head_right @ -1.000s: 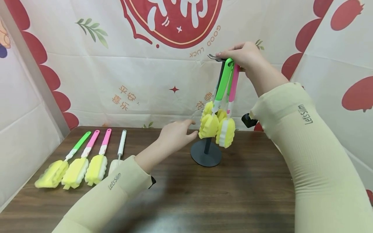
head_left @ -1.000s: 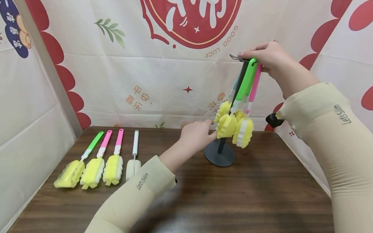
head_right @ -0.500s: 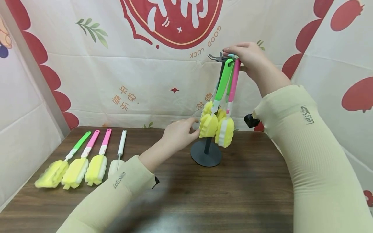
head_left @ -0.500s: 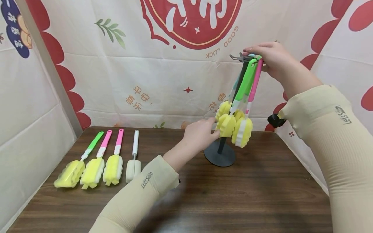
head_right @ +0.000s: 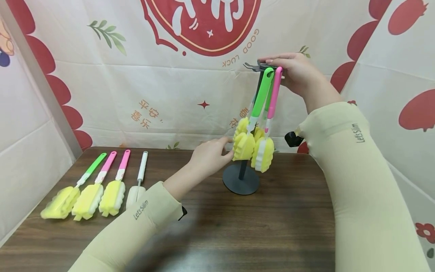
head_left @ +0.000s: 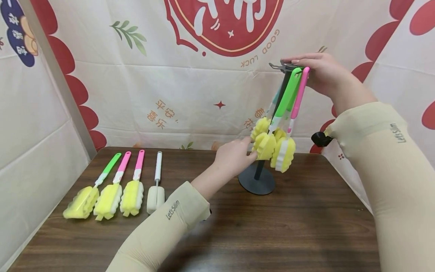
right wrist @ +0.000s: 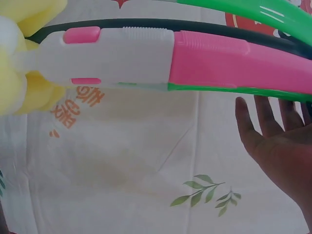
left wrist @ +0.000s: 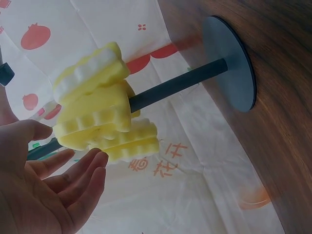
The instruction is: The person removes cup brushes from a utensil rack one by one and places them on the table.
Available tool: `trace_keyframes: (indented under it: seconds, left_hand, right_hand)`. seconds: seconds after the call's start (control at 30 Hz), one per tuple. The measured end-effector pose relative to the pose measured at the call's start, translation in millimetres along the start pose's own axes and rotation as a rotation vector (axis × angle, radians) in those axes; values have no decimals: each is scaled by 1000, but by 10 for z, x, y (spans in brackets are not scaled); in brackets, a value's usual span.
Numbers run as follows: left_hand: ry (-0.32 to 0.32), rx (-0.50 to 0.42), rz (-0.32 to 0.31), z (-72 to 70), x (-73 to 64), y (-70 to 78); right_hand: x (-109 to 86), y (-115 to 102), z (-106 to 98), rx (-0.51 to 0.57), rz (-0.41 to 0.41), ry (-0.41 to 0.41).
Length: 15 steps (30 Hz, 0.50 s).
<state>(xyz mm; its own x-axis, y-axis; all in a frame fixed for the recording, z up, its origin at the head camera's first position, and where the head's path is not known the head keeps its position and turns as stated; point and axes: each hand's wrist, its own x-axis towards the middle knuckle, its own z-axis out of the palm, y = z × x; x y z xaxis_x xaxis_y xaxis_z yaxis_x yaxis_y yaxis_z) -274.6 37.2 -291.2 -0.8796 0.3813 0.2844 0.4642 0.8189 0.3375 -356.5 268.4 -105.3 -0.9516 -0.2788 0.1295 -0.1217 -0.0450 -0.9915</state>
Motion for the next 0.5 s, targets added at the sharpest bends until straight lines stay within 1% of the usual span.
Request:
trace_keyframes:
  seconds: [0.3, 0.4, 0.5]
  left_hand:
    - [3, -10, 17, 35, -7, 22]
    - [-2, -11, 11, 26, -2, 2]
    - [11, -16, 13, 19, 10, -30]
  right_hand:
    - [-8, 106, 10, 154, -33, 52]
    - [-13, 139, 43, 200, -56, 38]
    - [-19, 171, 73, 235, -73, 6]
